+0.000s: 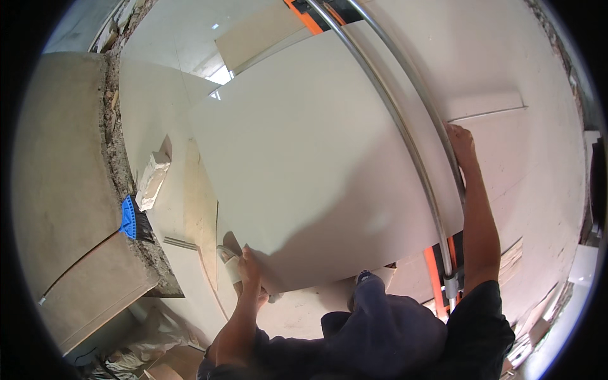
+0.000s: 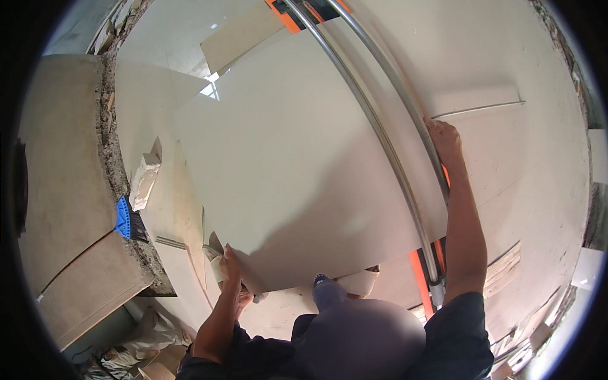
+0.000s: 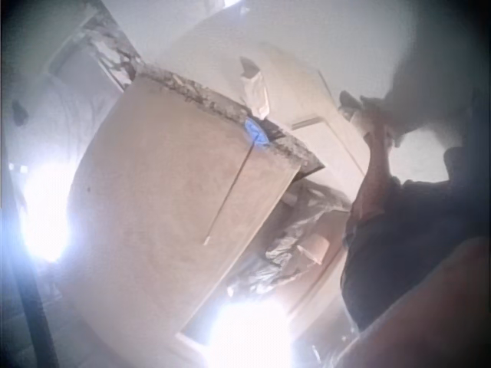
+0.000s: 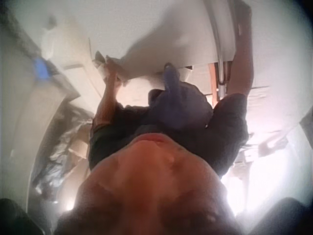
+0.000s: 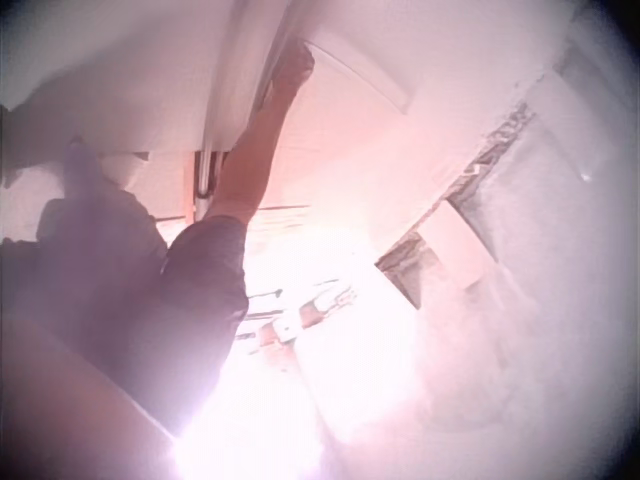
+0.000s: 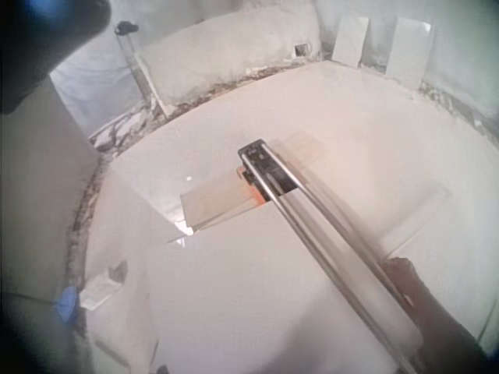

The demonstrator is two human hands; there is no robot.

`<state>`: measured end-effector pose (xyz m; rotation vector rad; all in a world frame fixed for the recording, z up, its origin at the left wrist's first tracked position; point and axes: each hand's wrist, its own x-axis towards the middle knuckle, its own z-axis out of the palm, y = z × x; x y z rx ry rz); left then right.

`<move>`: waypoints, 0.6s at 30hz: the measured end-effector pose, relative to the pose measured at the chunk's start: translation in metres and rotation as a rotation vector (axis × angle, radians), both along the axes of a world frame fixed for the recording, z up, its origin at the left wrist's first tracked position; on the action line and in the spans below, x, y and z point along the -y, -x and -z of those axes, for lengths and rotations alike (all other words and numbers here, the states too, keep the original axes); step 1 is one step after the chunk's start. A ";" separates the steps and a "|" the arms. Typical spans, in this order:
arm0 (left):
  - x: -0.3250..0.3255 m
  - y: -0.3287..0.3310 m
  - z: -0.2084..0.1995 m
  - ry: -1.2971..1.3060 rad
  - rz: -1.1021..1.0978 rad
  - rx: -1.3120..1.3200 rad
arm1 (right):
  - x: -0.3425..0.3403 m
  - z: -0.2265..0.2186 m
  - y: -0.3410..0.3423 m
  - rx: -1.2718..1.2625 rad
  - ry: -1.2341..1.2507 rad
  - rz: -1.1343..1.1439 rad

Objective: The person measures and cuts a large ceramic tile using a manual tile cutter, then mixes cement in a bucket and applies it to the floor with a trowel. The person handles the tile, tape measure, tile cutter, bucket, and trowel during the process.

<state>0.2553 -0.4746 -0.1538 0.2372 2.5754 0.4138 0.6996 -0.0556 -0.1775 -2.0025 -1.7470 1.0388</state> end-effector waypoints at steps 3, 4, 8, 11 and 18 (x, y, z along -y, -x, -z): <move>-0.001 -0.017 -0.003 -0.104 0.008 -0.002 | -0.003 0.002 0.002 0.091 0.000 0.008; 0.000 -0.023 -0.003 -0.116 -0.093 0.023 | -0.004 0.002 0.003 0.143 -0.054 -0.047; -0.008 -0.046 0.001 -0.214 -0.328 -0.072 | -0.004 0.002 0.007 0.117 -0.095 0.037; -0.018 -0.056 -0.005 -0.168 -0.445 -0.029 | -0.008 0.003 0.009 0.155 -0.081 0.154; -0.055 -0.083 -0.010 -0.340 -0.414 0.069 | -0.042 0.013 -0.013 0.161 -0.248 0.285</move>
